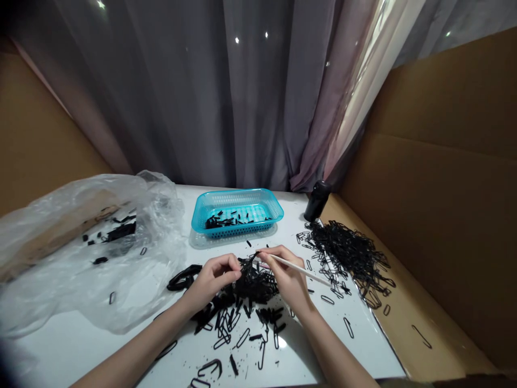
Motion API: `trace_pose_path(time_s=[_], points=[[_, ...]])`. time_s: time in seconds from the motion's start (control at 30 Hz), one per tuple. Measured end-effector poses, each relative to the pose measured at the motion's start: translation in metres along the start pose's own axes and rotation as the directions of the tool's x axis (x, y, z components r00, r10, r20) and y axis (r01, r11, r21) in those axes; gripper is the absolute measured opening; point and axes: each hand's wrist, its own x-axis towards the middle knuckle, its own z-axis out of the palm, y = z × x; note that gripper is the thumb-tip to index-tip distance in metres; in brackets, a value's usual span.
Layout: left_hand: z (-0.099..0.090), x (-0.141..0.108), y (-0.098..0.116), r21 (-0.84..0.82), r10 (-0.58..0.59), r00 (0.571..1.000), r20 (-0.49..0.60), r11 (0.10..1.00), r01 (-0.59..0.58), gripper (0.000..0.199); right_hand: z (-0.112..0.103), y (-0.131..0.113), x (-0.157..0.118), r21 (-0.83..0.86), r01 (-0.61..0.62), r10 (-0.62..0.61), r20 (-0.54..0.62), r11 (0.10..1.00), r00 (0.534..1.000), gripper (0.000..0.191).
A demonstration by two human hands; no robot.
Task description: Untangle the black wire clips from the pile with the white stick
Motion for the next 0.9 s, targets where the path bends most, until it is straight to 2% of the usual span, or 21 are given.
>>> trace_pose_path(time_s=[0.3, 0.53, 0.63, 0.73, 0.9], points=[[-0.001, 0.001, 0.003, -0.012, 0.001, 1.0, 0.005, 1.0, -0.001, 0.015, 0.0, 0.001, 0.001, -0.05, 0.035, -0.037, -0.027, 0.998, 0.999, 0.016], [-0.001, -0.002, 0.006, -0.061, -0.019, 0.998, -0.054, 0.998, 0.015, 0.007, -0.004, 0.006, 0.005, -0.05, -0.019, 0.022, 0.058, 0.999, 0.998, 0.023], [0.0, -0.004, 0.007, -0.09, -0.057, 0.997, -0.05, 0.995, 0.052, 0.015, -0.005, 0.008, 0.006, -0.045, -0.027, 0.029, 0.052, 0.999, 0.998, 0.023], [0.001, -0.005, 0.008, 0.013, -0.061, 0.997, -0.042, 0.998, 0.062, 0.026, -0.005, 0.01, 0.005, -0.024, -0.045, 0.047, 0.084, 0.999, 0.995, 0.023], [0.006, -0.006, 0.005, 0.247, 0.035, 0.997, -0.072, 0.969, -0.016, 0.027, -0.003, 0.011, 0.003, -0.049, -0.068, 0.074, 0.125, 0.996, 0.989, 0.025]])
